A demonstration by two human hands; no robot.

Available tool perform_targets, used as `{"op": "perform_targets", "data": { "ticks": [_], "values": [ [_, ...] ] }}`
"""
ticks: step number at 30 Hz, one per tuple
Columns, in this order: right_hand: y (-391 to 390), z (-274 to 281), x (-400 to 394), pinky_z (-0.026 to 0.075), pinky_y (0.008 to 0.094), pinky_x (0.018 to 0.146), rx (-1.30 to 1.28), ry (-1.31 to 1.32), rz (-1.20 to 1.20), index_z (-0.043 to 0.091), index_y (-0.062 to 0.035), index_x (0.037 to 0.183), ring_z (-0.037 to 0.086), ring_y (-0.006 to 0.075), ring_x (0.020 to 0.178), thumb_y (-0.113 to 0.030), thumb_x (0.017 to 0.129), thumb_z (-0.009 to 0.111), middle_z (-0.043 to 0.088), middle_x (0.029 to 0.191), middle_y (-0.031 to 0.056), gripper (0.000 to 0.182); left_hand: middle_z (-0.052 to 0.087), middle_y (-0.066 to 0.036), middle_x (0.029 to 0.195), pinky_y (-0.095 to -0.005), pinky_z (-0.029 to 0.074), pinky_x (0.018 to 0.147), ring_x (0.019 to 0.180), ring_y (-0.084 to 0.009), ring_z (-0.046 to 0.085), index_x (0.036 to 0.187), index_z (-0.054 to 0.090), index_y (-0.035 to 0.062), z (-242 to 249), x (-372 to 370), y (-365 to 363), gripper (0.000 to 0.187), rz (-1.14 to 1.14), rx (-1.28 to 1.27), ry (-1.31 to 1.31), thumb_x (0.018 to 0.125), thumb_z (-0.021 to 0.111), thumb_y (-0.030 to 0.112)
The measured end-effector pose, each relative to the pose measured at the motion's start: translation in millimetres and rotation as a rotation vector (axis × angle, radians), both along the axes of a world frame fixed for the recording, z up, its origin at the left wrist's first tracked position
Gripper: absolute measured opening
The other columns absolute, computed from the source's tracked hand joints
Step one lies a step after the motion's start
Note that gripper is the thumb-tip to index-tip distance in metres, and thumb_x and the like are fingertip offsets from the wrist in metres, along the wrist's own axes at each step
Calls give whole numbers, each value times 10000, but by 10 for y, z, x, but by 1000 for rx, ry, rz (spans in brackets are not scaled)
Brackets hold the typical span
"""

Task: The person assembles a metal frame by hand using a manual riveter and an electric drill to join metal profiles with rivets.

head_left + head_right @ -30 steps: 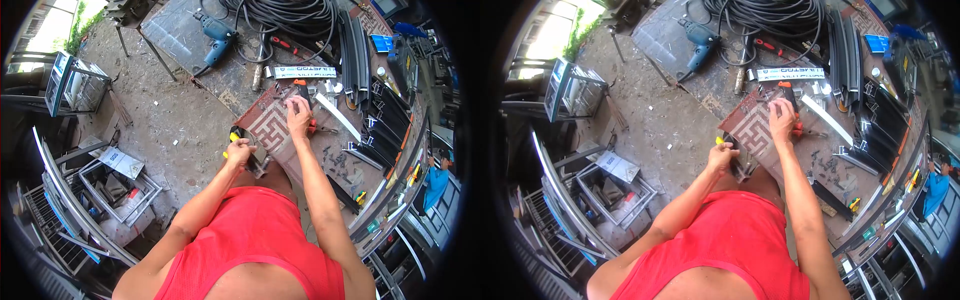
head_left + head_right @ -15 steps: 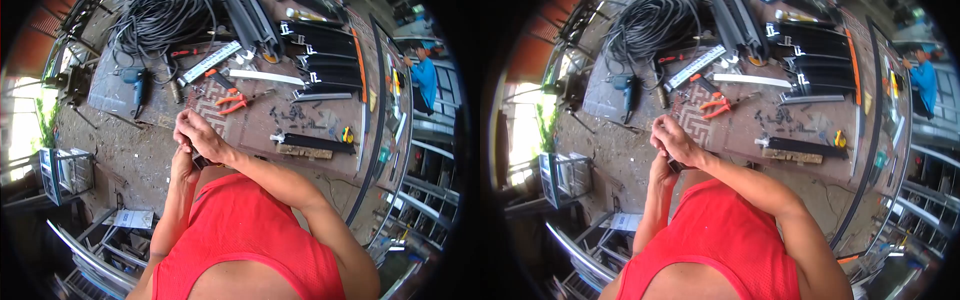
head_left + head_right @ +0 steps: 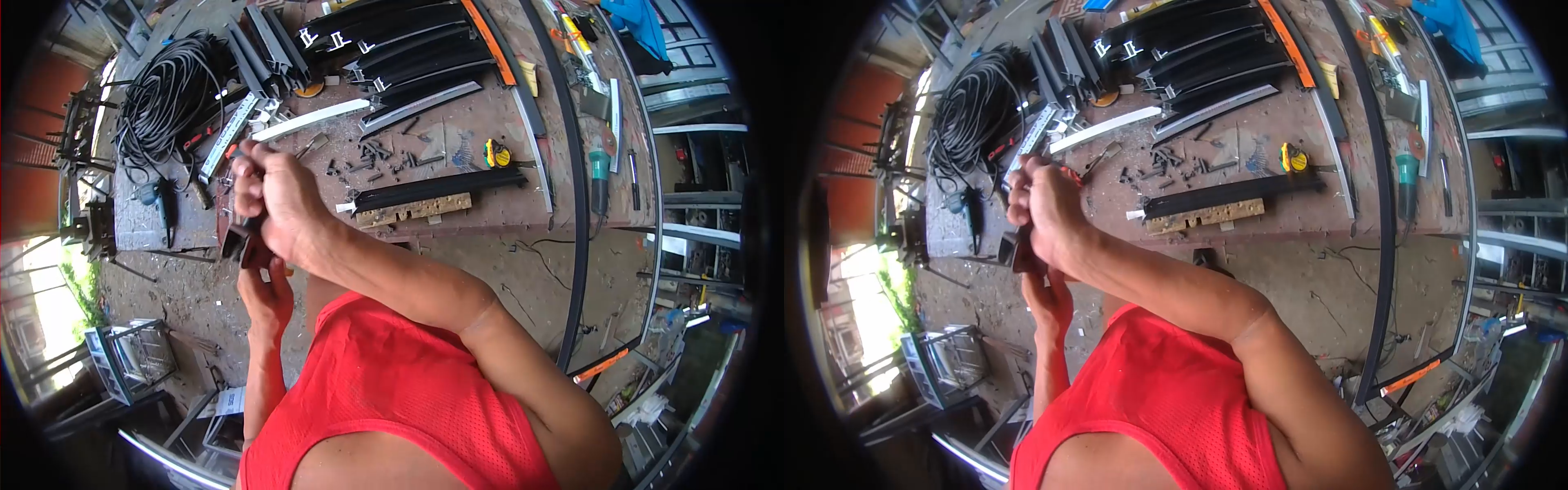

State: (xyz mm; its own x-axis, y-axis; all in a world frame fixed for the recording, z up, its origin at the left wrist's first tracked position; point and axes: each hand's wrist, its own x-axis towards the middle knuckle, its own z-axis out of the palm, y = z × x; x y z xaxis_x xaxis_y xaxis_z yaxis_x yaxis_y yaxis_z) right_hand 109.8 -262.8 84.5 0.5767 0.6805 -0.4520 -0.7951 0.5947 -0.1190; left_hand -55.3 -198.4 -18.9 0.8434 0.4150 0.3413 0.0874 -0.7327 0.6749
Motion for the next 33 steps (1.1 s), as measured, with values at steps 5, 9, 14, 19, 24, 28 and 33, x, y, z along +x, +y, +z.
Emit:
{"op": "perform_targets", "data": {
  "ticks": [5, 9, 14, 19, 24, 28, 33],
  "values": [
    [-618, -642, 560, 590, 344, 921, -300, -647, -319, 566, -77, 1067, 706, 200, 971, -196, 1091, 523, 726, 1159, 155, 130, 699, -233, 1007, -458, 543, 706, 855, -431, 694, 1387, 522, 23, 394, 168, -155, 398, 85, 109, 60, 1011, 608, 119],
    [-1050, -1063, 611, 596, 295, 844, -409, -667, -183, 652, -33, 1149, 700, 160, 934, -167, 1020, 676, 703, 1068, 89, 187, 692, -278, 1004, -536, 514, 745, 905, -475, 670, 1372, 502, 25, 594, 208, 193, 413, 12, 201, 483, 1004, 616, 174],
    [-1113, -986, 387, 586, 268, 829, -449, -731, -90, 719, -24, 1110, 714, 135, 888, -165, 1001, 706, 749, 984, 77, 179, 678, -267, 898, -522, 506, 741, 857, -494, 651, 1292, 558, 21, 1117, 122, 165, 319, 150, 166, 584, 1042, 532, 218],
    [-847, -846, 196, 606, 332, 913, -209, -747, -78, 697, -44, 1123, 730, 169, 968, -195, 1022, 675, 747, 1045, 93, 184, 446, 77, 639, -250, 338, 444, 508, -41, 424, 1020, 587, 70, 1144, 155, 49, 385, 185, -530, 643, 1062, 572, 453],
    [-930, -629, 142, 624, 349, 903, -184, -766, -164, 680, -44, 1111, 736, 195, 988, -206, 1034, 654, 742, 1048, 98, 181, 403, 84, 624, -229, 247, 404, 455, -22, 325, 908, 492, 126, 874, 117, -145, 353, 25, -1089, 460, 1072, 570, 429],
    [-1023, -590, 174, 621, 316, 881, -259, -843, -170, 653, 5, 1110, 728, 182, 951, -138, 1047, 623, 730, 1026, 119, 159, 393, 80, 671, -209, 243, 415, 487, -12, 317, 975, 486, 123, 819, 103, -165, 343, -35, -1135, 462, 1054, 598, 438],
    [-1024, -668, 184, 615, 297, 850, -303, -991, -255, 658, 6, 1098, 723, 157, 920, -120, 1046, 621, 731, 1014, 102, 141, 383, 84, 652, -207, 237, 415, 479, -12, 307, 929, 477, 134, 805, 146, -146, 348, -64, -1169, 488, 1058, 592, 435]
  ]
}}
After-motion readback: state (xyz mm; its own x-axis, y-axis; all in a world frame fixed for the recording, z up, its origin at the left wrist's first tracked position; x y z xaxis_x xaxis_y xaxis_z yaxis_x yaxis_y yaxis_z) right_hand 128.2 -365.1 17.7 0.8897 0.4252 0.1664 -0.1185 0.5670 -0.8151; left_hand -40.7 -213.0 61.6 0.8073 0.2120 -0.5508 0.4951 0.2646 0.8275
